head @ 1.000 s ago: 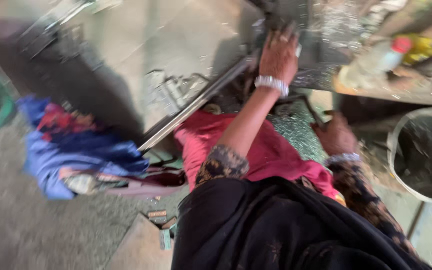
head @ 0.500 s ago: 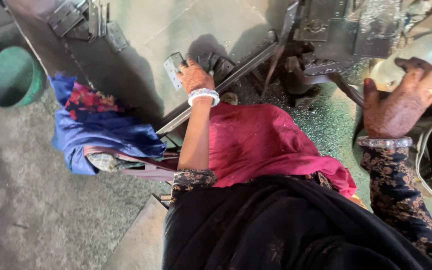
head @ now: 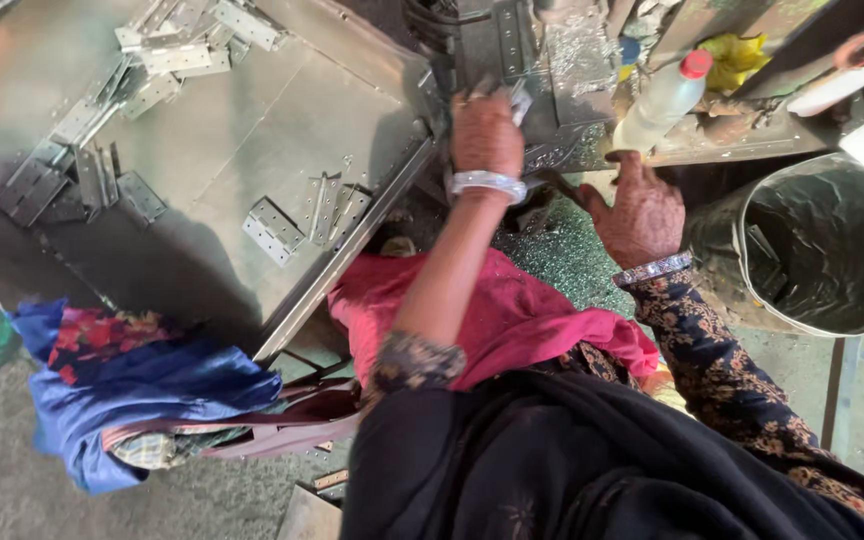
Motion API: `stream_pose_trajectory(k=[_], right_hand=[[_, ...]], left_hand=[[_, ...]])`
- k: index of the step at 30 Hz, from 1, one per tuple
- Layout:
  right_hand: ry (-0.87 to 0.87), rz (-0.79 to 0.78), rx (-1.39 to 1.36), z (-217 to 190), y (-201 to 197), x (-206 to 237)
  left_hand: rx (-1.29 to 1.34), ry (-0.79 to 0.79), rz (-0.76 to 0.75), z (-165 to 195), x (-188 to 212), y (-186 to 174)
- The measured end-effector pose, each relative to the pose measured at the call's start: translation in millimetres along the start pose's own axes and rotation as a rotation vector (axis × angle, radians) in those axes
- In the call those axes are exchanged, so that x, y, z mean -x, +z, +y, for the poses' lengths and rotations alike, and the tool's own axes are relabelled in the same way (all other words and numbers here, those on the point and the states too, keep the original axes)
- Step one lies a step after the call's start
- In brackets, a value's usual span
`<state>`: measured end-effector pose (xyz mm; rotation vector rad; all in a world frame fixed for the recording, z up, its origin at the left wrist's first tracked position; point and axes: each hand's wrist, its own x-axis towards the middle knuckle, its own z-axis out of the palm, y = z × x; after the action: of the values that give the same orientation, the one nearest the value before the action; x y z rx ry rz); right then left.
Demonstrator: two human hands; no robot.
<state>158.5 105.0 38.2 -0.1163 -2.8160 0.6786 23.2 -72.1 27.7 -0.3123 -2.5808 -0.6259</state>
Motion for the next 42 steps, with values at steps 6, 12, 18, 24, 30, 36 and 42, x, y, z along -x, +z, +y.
stream_pose_trajectory(k=[6,12,18,24,30,36,42], right_hand=[[0.111,-0.377,0.170,-6,-3,-13],[0.195,-0.458,0.155,50,44,-6],[0.288,-0.520,0.107,68,78,30],[0.263,-0.496,0.161,77,69,3],[0.191,-0.427,0.142,76,86,29],[0.200,-0.456,0.177,75,69,12],[0.250,-0.522,0.148,57,72,24]], left_hand=[[-0.284,-0.033,-0.335,37,30,38],[-0.353,-0.087,-0.451,26,0,57],[-0.236,-0.067,-0.296,15,1,64],[-0.296,-0.097,-0.619,16,-17,53],[-0.218,-0.069,-0.335,18,-18,43],[-0.322,-0.081,-0.592,15,-39,42],[-0.207,-0.126,-0.498,12,-43,44]])
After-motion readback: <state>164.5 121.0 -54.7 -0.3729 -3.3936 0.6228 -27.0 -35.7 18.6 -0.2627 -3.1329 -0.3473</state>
